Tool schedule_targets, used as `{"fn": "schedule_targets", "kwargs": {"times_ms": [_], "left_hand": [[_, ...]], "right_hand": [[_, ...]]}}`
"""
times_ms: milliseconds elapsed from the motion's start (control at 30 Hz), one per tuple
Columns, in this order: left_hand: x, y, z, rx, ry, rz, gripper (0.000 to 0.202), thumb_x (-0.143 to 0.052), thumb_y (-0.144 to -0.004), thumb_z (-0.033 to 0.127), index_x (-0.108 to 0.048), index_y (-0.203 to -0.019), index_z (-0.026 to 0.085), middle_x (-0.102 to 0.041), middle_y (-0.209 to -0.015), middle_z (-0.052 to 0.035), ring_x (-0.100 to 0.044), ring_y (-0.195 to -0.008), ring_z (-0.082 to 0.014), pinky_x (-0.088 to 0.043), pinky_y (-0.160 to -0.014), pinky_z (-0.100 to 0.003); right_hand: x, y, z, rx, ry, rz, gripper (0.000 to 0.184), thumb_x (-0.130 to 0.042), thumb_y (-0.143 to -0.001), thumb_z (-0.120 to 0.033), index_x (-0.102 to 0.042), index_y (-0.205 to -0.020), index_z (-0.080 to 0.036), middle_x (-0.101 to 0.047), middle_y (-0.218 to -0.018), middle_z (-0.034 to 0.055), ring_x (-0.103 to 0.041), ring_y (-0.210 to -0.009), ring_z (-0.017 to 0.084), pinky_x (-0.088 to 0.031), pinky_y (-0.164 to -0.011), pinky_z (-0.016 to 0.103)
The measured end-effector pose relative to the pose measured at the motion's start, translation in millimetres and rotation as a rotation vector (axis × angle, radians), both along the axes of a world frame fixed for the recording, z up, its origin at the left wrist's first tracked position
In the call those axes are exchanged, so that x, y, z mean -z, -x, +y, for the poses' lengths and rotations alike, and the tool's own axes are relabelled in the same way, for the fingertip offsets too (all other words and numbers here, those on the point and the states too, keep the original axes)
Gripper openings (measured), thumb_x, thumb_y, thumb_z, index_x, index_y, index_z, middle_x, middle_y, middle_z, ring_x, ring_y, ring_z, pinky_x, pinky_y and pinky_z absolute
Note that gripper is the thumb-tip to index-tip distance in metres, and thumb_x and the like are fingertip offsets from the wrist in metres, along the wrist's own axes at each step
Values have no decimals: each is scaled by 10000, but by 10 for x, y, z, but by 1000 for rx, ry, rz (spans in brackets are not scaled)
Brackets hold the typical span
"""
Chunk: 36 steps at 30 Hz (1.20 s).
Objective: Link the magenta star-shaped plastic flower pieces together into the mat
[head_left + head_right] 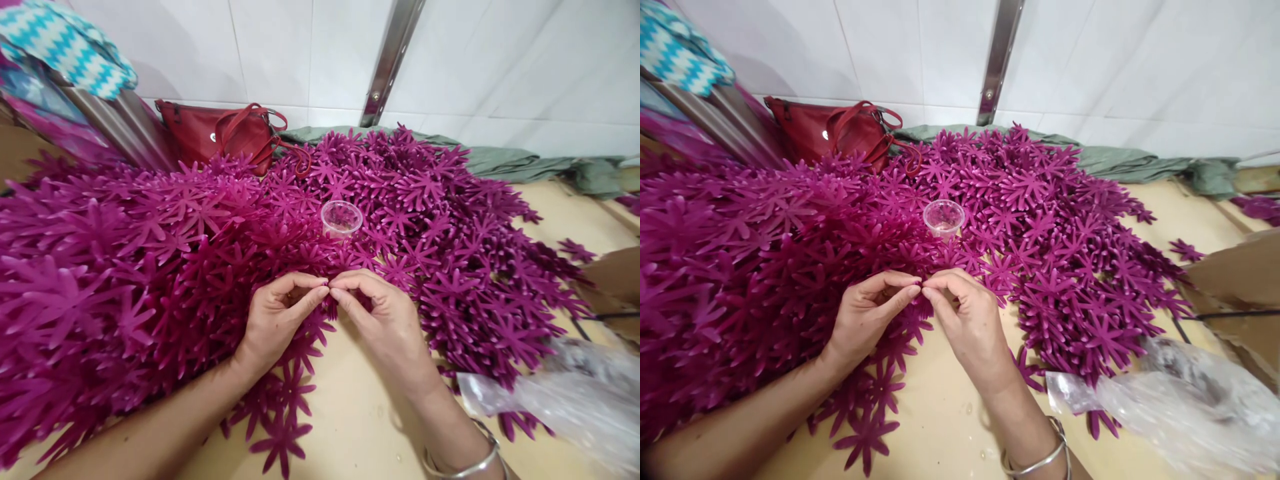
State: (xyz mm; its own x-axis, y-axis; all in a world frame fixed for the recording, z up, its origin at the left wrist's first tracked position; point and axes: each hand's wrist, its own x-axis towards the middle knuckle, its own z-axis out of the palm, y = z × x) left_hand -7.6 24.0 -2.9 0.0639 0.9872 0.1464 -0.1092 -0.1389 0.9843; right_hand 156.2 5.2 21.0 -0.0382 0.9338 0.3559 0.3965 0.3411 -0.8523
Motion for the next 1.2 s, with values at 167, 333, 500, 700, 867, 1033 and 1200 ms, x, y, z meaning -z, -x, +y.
{"fn": "schedule_targets", "kwargs": {"times_ms": [167, 333, 500, 700, 867, 1033, 1200], "left_hand": [[-5, 6, -11, 1, -79, 43, 59, -800, -842, 225, -802, -894, 198, -799, -900, -28, -740, -846, -148, -598, -801, -236], [-3, 14, -21, 16, -140, 101, 67, -795, -849, 224, -810, -910, 201, -800, -913, -46, -741, -854, -163, -599, -800, -251], [2, 11, -23, 7, -84, 74, 85, -790, -858, 252, -806, -926, 204, -806, -931, -40, -746, -867, -165, -602, -806, -252], [-10, 7, -16, -9, -123, 63, 63, -793, -849, 223, -811, -907, 207, -804, -914, -36, -744, -865, -159, -597, -816, -249], [-7, 8, -13, 6, -135, 90, 66, -789, -852, 236, -812, -905, 204, -803, -910, -47, -742, -854, -168, -599, -802, -264], [9, 14, -16, 8, -125, 85, 105, -781, -869, 272, -807, -936, 196, -811, -941, -49, -748, -879, -171, -598, -828, -269], [31, 27, -9, -7, -246, 143, 87, -777, -875, 253, -808, -929, 192, -807, -938, -53, -746, -872, -168, -599, -832, -272]], "right_hand": [[3, 39, -44, 55, -151, -211, 110, -627, -955, -136, -691, -935, -223, -747, -953, 38, -709, -882, 181, -543, -844, 317], [-1, 65, -52, 105, -107, -186, 144, -631, -905, -98, -663, -852, -229, -718, -861, 13, -671, -782, 168, -522, -751, 296], [-16, 26, -22, 59, -52, -104, 120, -656, -905, -126, -713, -876, -227, -752, -875, 12, -703, -786, 166, -543, -743, 282], [-30, 2, -22, 40, -91, -121, 119, -681, -895, -120, -738, -925, -221, -780, -936, 19, -736, -843, 170, -565, -809, 281], [-56, -13, -11, 9, -45, -117, 144, -640, -907, -104, -729, -879, -214, -764, -883, 18, -714, -788, 165, -542, -749, 273], [-72, -24, -11, 7, -56, -133, 119, -662, -899, -114, -732, -888, -208, -764, -897, 21, -712, -812, 168, -527, -781, 279], [-49, -12, -13, 3, -77, -126, 141, -647, -890, -88, -729, -866, -200, -757, -881, 22, -703, -803, 163, -515, -767, 264]]}}
